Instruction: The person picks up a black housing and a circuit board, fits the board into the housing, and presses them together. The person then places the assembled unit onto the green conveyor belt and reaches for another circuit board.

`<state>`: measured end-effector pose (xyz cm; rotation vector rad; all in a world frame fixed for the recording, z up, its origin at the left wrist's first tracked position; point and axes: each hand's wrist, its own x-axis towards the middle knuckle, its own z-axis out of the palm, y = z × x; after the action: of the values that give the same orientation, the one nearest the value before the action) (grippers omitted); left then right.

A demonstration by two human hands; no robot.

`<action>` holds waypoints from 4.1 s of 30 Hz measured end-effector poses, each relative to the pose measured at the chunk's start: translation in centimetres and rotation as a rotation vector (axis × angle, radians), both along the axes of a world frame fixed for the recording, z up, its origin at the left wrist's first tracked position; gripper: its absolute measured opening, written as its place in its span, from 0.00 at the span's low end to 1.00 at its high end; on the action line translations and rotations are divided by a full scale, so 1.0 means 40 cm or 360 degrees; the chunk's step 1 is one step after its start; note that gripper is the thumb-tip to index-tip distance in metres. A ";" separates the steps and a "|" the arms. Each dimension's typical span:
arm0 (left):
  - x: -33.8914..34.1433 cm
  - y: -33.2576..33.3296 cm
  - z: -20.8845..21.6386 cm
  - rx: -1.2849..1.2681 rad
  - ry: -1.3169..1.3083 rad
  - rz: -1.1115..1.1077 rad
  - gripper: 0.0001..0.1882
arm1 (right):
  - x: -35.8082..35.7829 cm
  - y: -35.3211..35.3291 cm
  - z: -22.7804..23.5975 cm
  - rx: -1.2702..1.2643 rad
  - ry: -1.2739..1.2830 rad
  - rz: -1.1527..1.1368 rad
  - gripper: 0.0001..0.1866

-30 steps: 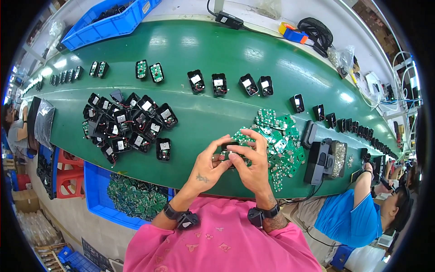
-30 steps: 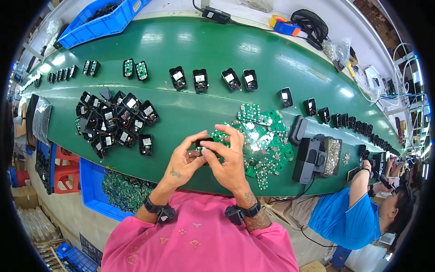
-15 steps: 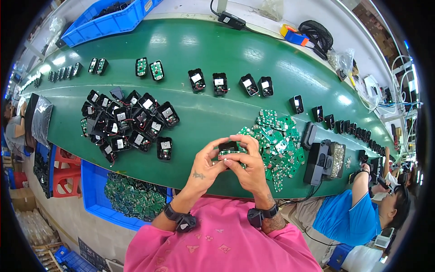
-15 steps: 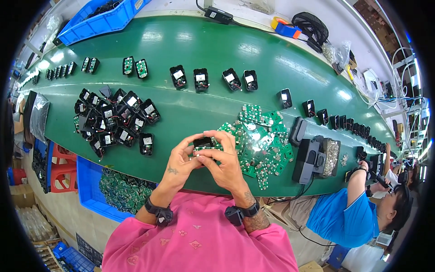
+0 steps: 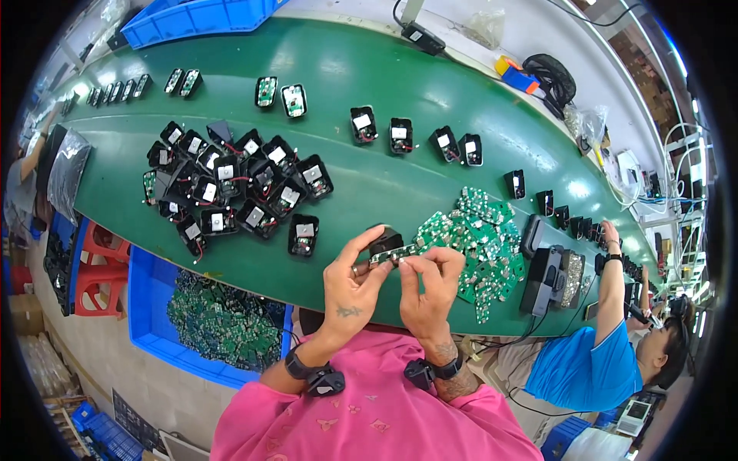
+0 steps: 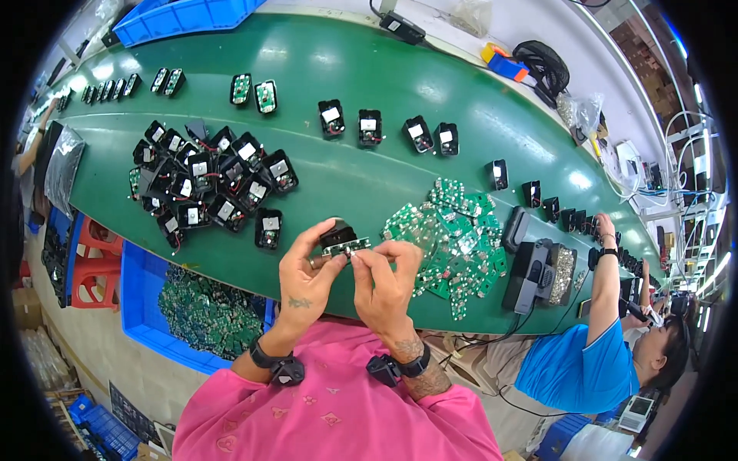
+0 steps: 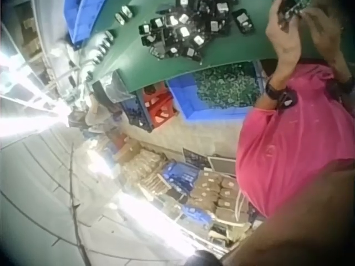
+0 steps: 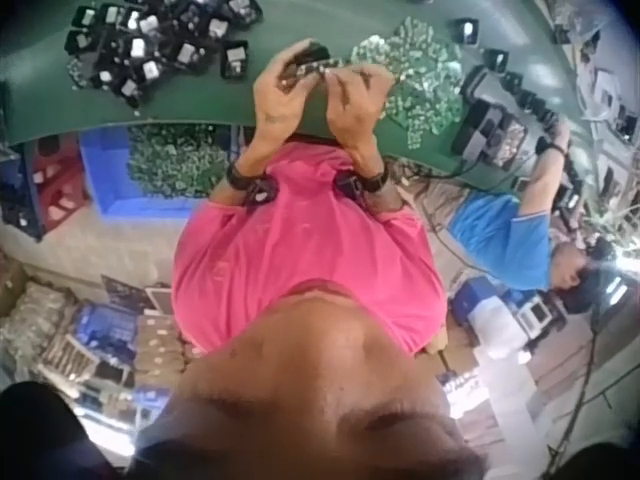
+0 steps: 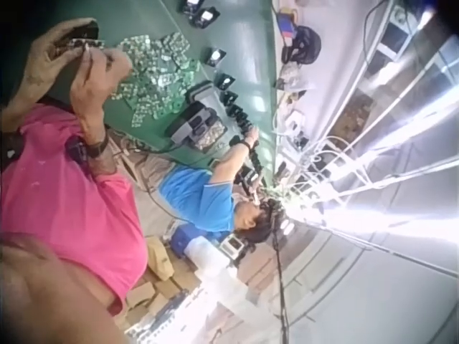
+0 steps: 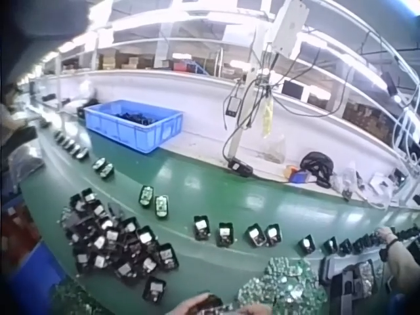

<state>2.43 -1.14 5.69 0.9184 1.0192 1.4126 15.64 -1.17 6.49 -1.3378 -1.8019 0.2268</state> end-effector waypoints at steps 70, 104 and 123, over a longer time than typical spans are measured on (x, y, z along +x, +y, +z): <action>0.029 -0.002 -0.026 -0.0068 0.0512 -0.0440 0.30 | 0.134 -0.026 -0.030 -0.0815 0.0815 0.0107 0.05; 0.018 -0.001 0.003 -0.0151 0.0132 -0.0459 0.25 | 0.110 0.016 -0.027 -0.0479 0.0268 0.0260 0.13; 0.002 0.049 -0.010 -0.0235 0.0336 -0.0160 0.15 | 0.052 0.095 0.003 -0.0710 0.0575 0.0431 0.21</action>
<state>2.52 0.82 5.29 1.0103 1.2009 1.1579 17.73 2.63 6.63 -1.2386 -1.6676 1.0008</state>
